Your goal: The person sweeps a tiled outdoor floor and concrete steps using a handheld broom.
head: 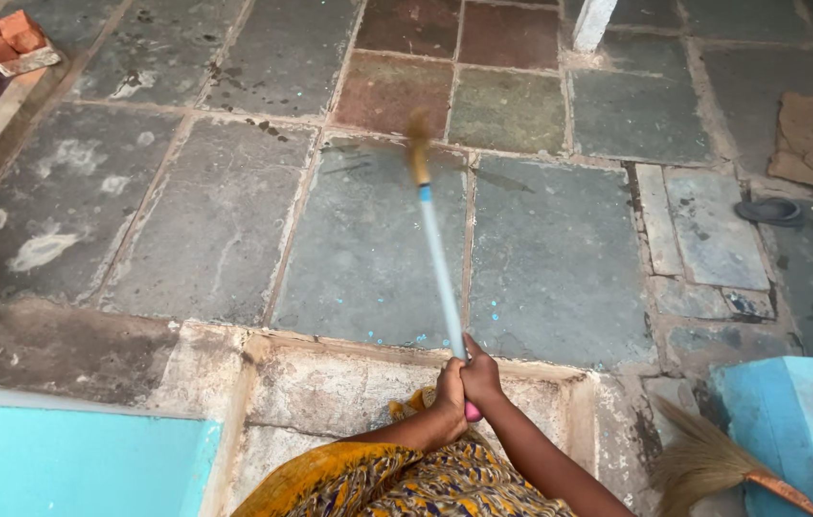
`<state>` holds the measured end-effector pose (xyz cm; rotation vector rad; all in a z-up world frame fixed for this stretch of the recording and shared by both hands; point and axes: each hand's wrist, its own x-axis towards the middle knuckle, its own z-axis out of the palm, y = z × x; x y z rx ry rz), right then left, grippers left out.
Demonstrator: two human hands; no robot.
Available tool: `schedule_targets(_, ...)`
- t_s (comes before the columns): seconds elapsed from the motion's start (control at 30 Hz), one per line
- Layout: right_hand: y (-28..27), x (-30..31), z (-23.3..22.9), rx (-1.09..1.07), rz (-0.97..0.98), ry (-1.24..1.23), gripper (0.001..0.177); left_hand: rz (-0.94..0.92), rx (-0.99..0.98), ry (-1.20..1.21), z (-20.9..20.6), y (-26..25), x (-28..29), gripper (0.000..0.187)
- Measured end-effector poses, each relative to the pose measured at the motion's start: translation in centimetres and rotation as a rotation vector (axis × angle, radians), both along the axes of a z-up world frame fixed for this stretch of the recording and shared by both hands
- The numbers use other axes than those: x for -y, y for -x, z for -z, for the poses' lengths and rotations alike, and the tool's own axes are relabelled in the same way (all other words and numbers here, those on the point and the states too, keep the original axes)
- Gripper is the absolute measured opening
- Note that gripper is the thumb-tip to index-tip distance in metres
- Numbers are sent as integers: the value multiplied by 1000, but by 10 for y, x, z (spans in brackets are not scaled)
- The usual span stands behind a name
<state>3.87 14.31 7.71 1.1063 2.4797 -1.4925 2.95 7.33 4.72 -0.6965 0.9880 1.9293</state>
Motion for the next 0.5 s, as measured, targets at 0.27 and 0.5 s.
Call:
schedule_targets(0.27, -19, -17, 16, 183, 143, -15, 68, 135, -23, -4, 33, -14, -18, 40)
schedule_targets(0.5, -34, -27, 23, 198, -48, 130, 70, 35, 132, 75, -10, -37, -23, 53)
